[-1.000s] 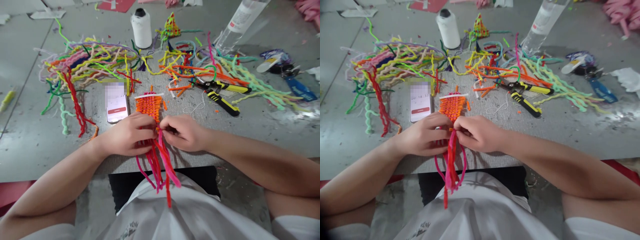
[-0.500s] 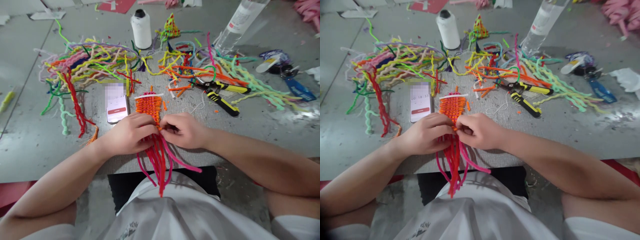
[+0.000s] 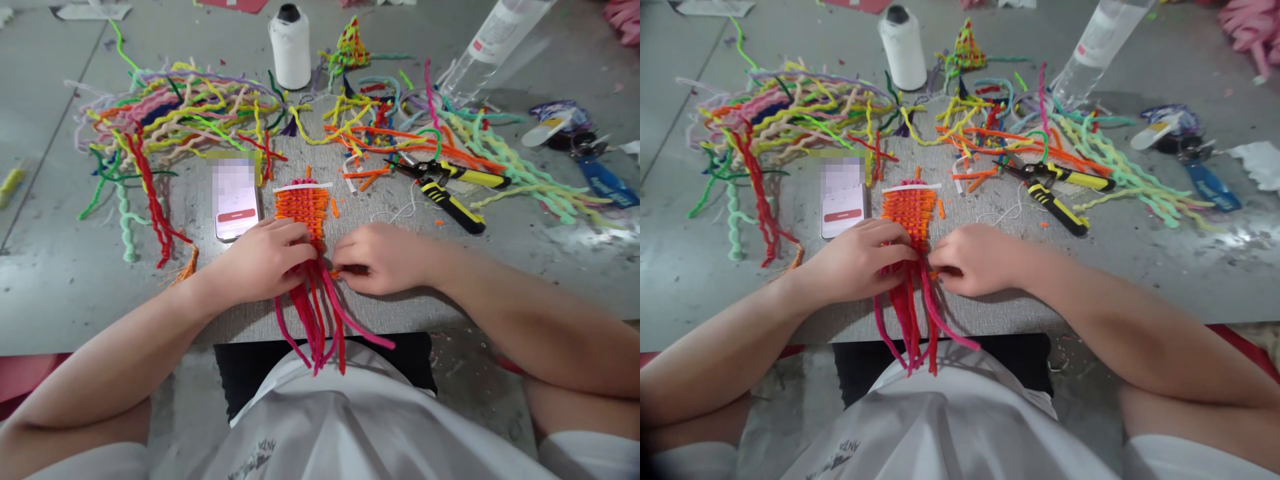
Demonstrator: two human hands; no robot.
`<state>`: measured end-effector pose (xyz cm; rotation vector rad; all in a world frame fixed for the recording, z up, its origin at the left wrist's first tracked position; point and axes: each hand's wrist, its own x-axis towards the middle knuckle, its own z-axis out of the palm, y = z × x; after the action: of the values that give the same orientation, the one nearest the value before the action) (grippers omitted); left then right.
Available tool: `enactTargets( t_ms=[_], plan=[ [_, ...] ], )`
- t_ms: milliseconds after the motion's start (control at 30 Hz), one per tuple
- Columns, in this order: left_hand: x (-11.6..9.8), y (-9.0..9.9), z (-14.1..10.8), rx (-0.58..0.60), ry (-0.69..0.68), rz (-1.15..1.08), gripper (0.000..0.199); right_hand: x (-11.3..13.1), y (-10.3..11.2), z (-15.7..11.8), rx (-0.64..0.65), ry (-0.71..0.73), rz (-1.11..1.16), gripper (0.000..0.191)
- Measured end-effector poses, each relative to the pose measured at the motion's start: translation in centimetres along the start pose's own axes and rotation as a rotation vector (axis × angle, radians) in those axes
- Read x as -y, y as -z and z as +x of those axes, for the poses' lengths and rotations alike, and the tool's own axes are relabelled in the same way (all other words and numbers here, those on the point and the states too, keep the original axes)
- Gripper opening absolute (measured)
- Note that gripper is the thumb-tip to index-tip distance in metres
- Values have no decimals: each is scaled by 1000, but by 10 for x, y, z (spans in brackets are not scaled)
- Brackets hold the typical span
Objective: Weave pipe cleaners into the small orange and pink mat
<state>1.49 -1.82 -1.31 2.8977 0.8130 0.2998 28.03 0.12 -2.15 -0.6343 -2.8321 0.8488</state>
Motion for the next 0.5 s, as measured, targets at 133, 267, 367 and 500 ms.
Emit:
enactTargets(
  t_ms=[133,267,367,500],
  plan=[
    [-2,-1,1,9,19,-7,8,3,-6,1,-13,27,6,16],
    [-2,-3,1,-3,48,-38,5,3,-9,3,-100,-8,79,17],
    [-1,-5,0,-27,43,-45,10,2,-12,4,-145,-37,130,17],
    [0,-4,-1,-32,11,-16,15,4,-14,5,-175,-75,165,16]
  ],
)
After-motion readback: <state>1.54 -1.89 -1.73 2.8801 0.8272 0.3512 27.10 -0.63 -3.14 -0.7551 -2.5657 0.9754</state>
